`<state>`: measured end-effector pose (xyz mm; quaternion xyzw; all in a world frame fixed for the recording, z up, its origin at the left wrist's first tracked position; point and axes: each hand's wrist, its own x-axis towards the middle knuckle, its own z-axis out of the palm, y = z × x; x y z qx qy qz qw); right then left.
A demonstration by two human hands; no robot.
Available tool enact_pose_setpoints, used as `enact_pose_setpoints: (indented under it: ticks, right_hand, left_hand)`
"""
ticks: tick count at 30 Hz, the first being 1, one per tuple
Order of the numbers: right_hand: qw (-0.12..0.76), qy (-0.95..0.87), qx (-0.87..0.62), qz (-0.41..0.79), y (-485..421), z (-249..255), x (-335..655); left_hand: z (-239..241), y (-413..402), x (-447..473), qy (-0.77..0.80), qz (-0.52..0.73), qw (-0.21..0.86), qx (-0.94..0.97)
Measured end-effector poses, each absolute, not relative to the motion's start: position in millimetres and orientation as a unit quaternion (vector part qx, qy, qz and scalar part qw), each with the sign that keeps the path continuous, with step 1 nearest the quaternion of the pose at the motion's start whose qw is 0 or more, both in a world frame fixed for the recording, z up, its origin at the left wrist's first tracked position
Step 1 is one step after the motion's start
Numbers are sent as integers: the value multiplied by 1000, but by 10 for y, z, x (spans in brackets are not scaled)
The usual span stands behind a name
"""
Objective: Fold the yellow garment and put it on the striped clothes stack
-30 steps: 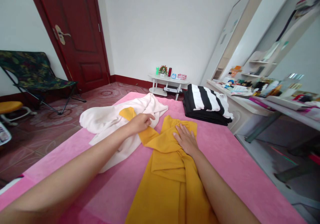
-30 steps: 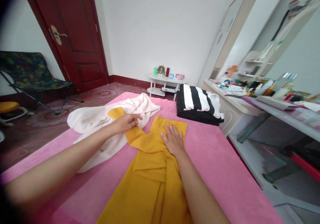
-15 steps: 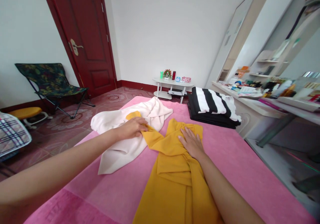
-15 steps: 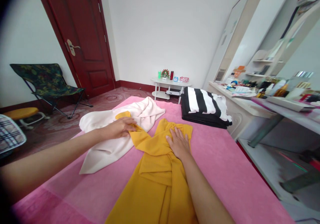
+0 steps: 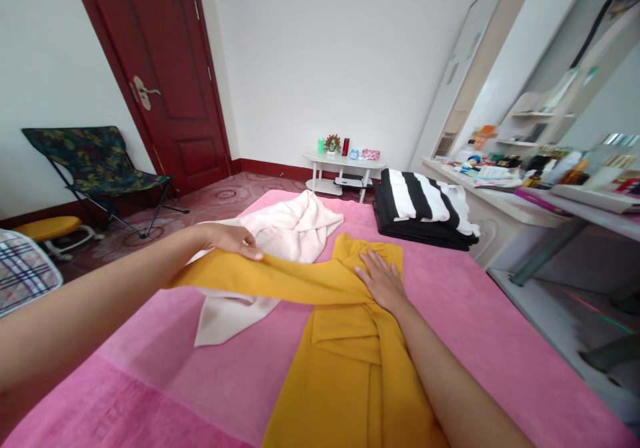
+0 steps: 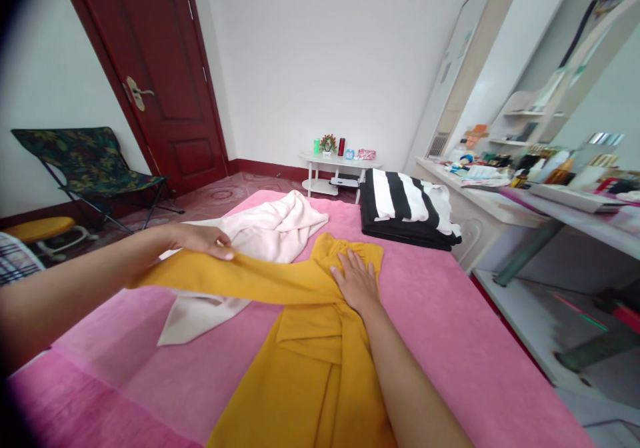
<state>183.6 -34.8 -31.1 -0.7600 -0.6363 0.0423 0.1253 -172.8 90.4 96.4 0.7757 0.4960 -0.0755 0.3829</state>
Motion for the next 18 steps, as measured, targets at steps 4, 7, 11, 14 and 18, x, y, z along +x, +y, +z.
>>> enact_pose_setpoints:
  ticks: [4,7,11,14,18]
  right_hand:
    - [128,-636,-760,44,-356,-300,1832]
    - [134,-637,-757,53,-362,-299,1846]
    - [150,-648,-745,57,-368,-311,1875]
    - [162,-651,-740,60,-364,-322,1889]
    - [197,-646,-733,74,-360,-328,1896]
  left_hand:
    - [855,947,-2065,476,-141,431,754]
    - [913,931,-2225,460,-170,487,723]
    - [1060,856,-2357,435,-100,539,714]
    - [1181,730,-2367,412,-12,597,689]
    - [1395,386,-2119,357,39,666,654]
